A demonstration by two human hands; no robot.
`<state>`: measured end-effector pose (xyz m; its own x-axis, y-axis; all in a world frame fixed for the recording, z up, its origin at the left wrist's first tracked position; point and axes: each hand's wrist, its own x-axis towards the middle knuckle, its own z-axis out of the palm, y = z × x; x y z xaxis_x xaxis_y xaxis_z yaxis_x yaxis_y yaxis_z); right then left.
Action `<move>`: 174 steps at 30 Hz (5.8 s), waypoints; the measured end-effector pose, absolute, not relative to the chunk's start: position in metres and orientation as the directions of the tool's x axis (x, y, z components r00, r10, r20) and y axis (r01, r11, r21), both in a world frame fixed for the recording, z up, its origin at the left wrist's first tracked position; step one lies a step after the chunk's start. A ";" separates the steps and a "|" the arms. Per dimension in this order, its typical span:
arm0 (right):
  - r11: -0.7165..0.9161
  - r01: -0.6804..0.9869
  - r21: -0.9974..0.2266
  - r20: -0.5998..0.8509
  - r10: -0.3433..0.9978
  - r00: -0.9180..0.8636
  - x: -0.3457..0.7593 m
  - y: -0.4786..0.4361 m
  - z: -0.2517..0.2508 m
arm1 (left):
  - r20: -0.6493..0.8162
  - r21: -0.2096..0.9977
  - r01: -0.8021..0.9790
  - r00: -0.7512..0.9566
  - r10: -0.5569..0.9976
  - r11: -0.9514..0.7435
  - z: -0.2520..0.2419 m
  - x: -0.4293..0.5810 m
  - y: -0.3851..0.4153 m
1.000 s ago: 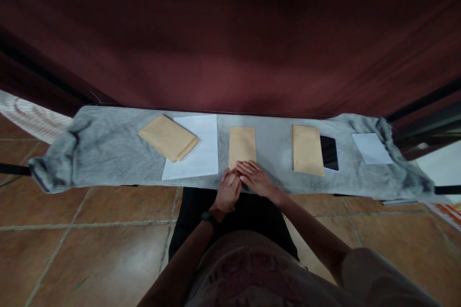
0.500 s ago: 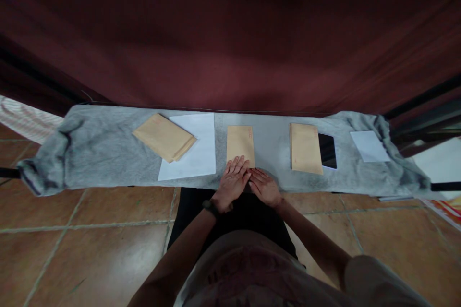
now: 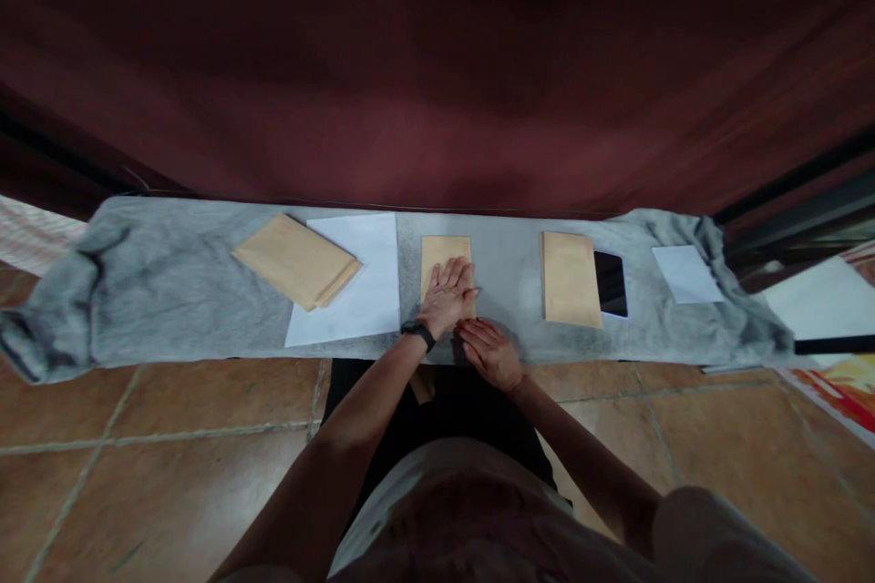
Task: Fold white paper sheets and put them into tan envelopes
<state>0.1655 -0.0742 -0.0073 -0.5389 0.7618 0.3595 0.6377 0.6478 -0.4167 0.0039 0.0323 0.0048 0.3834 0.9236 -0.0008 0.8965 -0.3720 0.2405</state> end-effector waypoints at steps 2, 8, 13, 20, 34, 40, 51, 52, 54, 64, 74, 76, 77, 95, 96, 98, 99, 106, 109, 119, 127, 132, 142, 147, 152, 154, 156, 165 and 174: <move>0.647 0.629 -0.430 0.350 0.762 -0.545 0.166 -0.074 -0.005 | 0.011 0.242 0.901 0.367 0.930 -0.359 0.004 0.006 0.042; 0.618 0.641 -0.455 0.322 0.785 -0.529 0.164 -0.074 -0.004 | 0.002 0.242 0.911 0.343 0.939 -0.333 0.002 0.008 0.065; 0.619 0.630 -0.469 0.345 0.785 -0.514 0.165 -0.074 -0.008 | 0.052 0.231 0.899 0.369 0.928 -0.371 -0.001 0.004 0.057; 0.621 0.640 -0.453 0.389 0.783 -0.485 0.163 -0.075 -0.017 | 0.039 0.196 0.884 0.426 0.904 -0.425 0.000 -0.002 0.026; 0.524 0.670 -0.525 0.417 0.845 -0.334 0.161 -0.076 -0.019 | 0.070 0.179 0.829 0.527 0.847 -0.530 0.004 -0.016 -0.029; 0.448 0.726 -0.521 0.325 0.891 -0.317 0.161 -0.078 -0.016 | 0.116 0.187 0.763 0.609 0.785 -0.619 0.008 -0.029 -0.055; 0.547 0.733 -0.404 0.300 0.837 -0.458 0.161 -0.079 -0.015 | 0.078 0.143 0.703 0.694 0.716 -0.697 0.008 -0.046 -0.072; 0.558 0.733 -0.389 0.302 0.829 -0.471 0.161 -0.079 -0.016 | 0.079 0.138 0.704 0.694 0.716 -0.697 0.007 -0.047 -0.072; 0.569 0.741 -0.356 0.299 0.821 -0.486 0.160 -0.079 -0.016 | 0.085 0.132 0.702 0.696 0.713 -0.700 0.005 -0.049 -0.074; 0.537 0.799 -0.272 0.237 0.842 -0.485 0.155 -0.080 -0.013 | 0.145 0.176 0.698 0.679 0.719 -0.695 -0.003 -0.058 -0.082; 0.445 0.836 -0.321 0.223 0.894 -0.390 0.133 -0.073 -0.002 | 0.162 0.155 0.737 0.637 0.753 -0.657 -0.006 -0.067 -0.090; 0.479 0.816 -0.322 0.200 0.877 -0.436 0.120 -0.068 0.000 | 0.166 0.157 0.739 0.635 0.755 -0.655 -0.009 -0.067 -0.089; 0.489 0.811 -0.322 0.193 0.872 -0.449 0.114 -0.066 0.001 | 0.168 0.163 0.739 0.632 0.757 -0.653 -0.010 -0.067 -0.089; 0.323 0.886 -0.334 0.241 0.938 -0.251 0.136 -0.033 -0.010 | 0.164 0.134 0.754 0.623 0.765 -0.643 0.000 -0.064 -0.089; 0.317 0.885 -0.340 0.243 0.939 -0.243 0.129 -0.032 -0.009 | 0.166 0.129 0.755 0.622 0.765 -0.643 0.000 -0.064 -0.089; 0.346 0.874 -0.341 0.232 0.932 -0.278 0.115 -0.030 -0.008 | 0.165 0.120 0.757 0.623 0.764 -0.643 -0.001 -0.064 -0.089; 0.370 0.866 -0.336 0.218 0.925 -0.310 0.109 -0.030 -0.008 | 0.160 0.117 0.758 0.623 0.765 -0.642 -0.002 -0.064 -0.089; 0.405 0.862 -0.305 0.169 0.914 -0.369 0.102 -0.022 -0.009 | 0.165 0.147 0.764 0.607 0.777 -0.628 -0.008 -0.065 -0.088; 0.390 0.877 -0.281 0.149 0.920 -0.361 0.115 -0.019 -0.009 | 0.175 0.148 0.758 0.613 0.771 -0.636 -0.008 -0.064 -0.087; 0.348 0.909 -0.229 0.203 0.931 -0.305 0.147 -0.030 -0.016 | 0.169 0.136 0.786 0.581 0.796 -0.603 -0.006 -0.070 -0.095; 0.330 0.913 -0.240 0.238 0.932 -0.274 0.162 -0.042 -0.013 | 0.163 0.140 0.811 0.547 0.821 -0.568 -0.001 -0.081 -0.102; 0.399 0.876 -0.271 0.254 0.908 -0.335 0.152 -0.072 -0.010 | 0.167 0.129 0.843 0.500 0.850 -0.522 0.003 -0.068 -0.104; 0.492 0.840 -0.228 0.218 0.867 -0.449 0.150 -0.103 -0.016 | 0.142 0.160 0.805 0.554 0.820 -0.571 -0.001 -0.051 -0.106; 0.497 0.842 -0.210 0.230 0.862 -0.451 0.164 -0.103 -0.018 | 0.155 0.165 0.804 0.551 0.820 -0.572 0.001 -0.060 -0.108; 0.485 0.848 -0.211 0.238 0.867 -0.437 0.169 -0.105 -0.020 | 0.149 0.158 0.829 0.517 0.843 -0.537 0.003 -0.056 -0.110; 0.485 0.848 -0.216 0.239 0.868 -0.435 0.168 -0.105 -0.020 | 0.145 0.161 0.842 0.496 0.856 -0.515 0.004 -0.051 -0.108; 0.483 0.847 -0.222 0.238 0.869 -0.433 0.168 -0.104 -0.020 | 0.142 0.170 0.856 0.469 0.872 -0.488 0.005 -0.046 -0.104; 0.481 0.841 -0.248 0.264 0.869 -0.419 0.166 -0.105 -0.020 | 0.119 0.220 0.884 0.396 0.911 -0.413 0.002 -0.019 -0.059; 0.478 0.842 -0.250 0.227 0.874 -0.429 0.166 -0.102 -0.015 | 0.074 0.228 0.901 0.362 0.929 -0.369 0.000 -0.014 -0.015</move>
<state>0.1656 -0.1022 -0.0154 -0.4288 0.8743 0.2275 0.8421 0.4780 -0.2497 -0.0144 -0.0147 -0.0004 0.3622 0.9292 0.0740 0.9008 -0.3693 0.2283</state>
